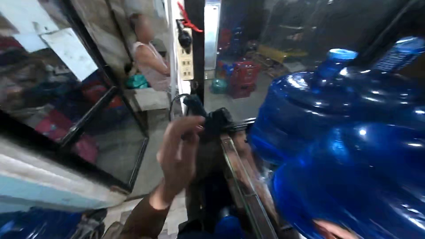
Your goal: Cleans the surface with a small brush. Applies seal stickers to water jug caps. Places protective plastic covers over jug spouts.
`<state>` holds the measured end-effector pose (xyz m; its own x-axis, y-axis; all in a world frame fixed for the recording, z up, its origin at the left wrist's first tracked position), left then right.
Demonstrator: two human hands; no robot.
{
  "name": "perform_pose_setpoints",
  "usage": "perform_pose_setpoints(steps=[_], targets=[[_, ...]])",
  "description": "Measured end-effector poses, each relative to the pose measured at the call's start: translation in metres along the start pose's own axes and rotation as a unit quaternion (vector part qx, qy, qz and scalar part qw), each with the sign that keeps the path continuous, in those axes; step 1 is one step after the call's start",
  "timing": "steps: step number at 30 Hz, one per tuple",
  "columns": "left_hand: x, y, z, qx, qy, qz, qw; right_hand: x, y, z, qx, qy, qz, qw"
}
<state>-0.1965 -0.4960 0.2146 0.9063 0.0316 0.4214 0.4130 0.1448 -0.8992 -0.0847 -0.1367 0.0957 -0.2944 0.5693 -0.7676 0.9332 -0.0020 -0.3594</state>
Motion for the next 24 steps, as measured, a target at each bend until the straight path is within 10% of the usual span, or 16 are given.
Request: perform_pose_setpoints(steps=[7,10,18,24], targets=[[-0.141,-0.012,-0.129,0.137,-0.064,-0.326,0.933,-0.044,-0.107,0.099,-0.196,-0.092,-0.087,0.972],[-0.200,-0.011,-0.147,0.061,-0.076,-0.454,0.885,-0.065,-0.128,0.137,-0.274,-0.141,-0.105,0.946],[-0.259,0.050,-0.152,-0.054,0.006,-0.567,0.822,-0.067,-0.140,0.170,-0.336,-0.191,-0.060,0.920],[-0.207,0.069,-0.178,-0.064,0.063,-0.512,0.854,-0.049,-0.151,0.172,-0.299,-0.199,-0.040,0.932]])
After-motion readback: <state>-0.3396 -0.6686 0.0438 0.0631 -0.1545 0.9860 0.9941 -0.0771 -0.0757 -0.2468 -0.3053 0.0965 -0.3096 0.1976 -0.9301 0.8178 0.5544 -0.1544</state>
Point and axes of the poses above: each hand's wrist, its own y-axis away from the middle knuckle, its own z-axis out of the palm, x = y × z, the point moved 5 cm from there along -y, towards the middle knuckle, and after that the axes turned 14 degrees about y, right-handed, at the moved point
